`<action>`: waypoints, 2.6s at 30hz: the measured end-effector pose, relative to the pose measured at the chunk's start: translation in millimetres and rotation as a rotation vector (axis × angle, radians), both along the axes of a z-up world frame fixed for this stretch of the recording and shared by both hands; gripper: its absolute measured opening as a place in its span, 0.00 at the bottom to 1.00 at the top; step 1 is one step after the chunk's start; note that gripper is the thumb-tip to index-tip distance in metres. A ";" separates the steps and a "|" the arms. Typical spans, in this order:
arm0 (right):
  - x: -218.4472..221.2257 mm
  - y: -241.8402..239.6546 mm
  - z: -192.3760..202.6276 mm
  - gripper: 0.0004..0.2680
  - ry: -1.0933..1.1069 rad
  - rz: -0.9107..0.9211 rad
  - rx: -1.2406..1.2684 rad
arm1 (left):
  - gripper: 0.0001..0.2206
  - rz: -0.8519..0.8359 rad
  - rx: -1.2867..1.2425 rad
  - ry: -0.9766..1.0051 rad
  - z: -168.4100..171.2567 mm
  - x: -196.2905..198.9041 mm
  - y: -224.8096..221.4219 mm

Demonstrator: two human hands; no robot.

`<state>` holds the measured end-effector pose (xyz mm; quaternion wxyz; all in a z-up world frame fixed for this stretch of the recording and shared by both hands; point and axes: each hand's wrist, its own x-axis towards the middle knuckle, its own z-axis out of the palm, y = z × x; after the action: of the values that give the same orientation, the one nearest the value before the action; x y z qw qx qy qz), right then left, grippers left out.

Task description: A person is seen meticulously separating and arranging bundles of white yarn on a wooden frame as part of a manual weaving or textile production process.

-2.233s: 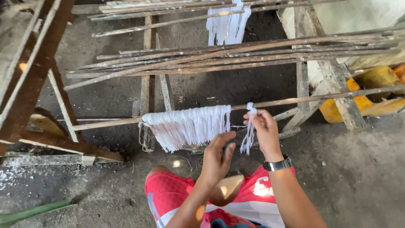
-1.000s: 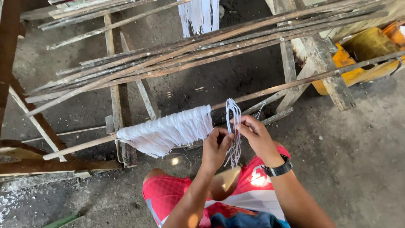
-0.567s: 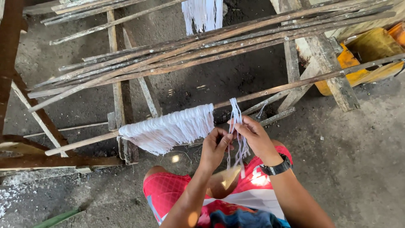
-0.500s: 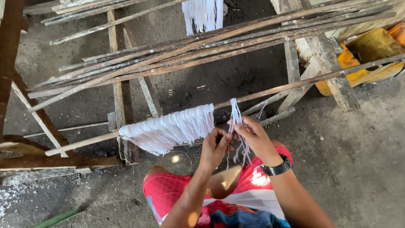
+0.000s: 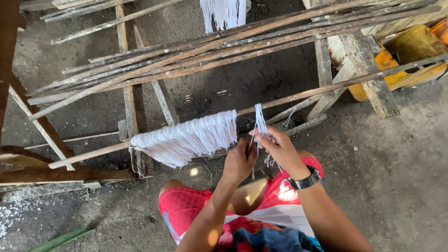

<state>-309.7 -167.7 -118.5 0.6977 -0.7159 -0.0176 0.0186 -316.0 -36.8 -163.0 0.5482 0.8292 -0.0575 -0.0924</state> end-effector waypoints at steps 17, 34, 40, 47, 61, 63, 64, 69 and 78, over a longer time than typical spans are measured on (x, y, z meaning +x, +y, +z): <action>4.0 -15.4 0.3 0.05 -0.091 -0.049 -0.222 | 0.05 0.156 -0.178 -0.416 40.4 10.4 -8.2; 17.8 -14.3 13.0 0.04 -0.118 -0.096 -0.344 | 0.10 0.213 -0.331 -0.288 42.2 32.3 -24.9; 21.0 -14.7 25.6 0.05 -0.388 -0.012 -0.410 | 0.08 0.200 -0.359 -0.306 39.7 33.2 -23.6; 38.2 -32.8 31.6 0.06 -0.934 -0.114 -1.070 | 0.09 0.215 -0.394 -0.265 33.2 34.2 -19.1; 44.9 -60.1 32.1 0.06 -1.139 -0.260 -1.304 | 0.08 0.218 -0.395 -0.209 29.0 33.8 -18.7; 30.0 -49.7 33.7 0.04 -0.708 -0.189 -0.801 | 0.07 0.216 -0.448 -0.182 45.4 26.6 -18.7; 24.0 -44.6 35.2 0.02 -0.271 -0.107 -0.307 | 0.07 0.212 -0.503 -0.155 54.0 23.9 -18.8; 16.6 -23.4 27.4 0.05 0.000 -0.026 0.138 | 0.07 0.149 -0.556 -0.111 37.6 22.0 -13.1; 30.0 -15.1 10.4 0.05 -0.117 0.059 -0.055 | 0.08 0.163 -0.591 -0.070 37.2 17.9 -10.0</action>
<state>-279.6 -182.8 -108.0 0.6746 -0.7339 -0.0790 -0.0024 -298.1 -46.8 -125.9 0.7688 0.6386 -0.0339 0.0013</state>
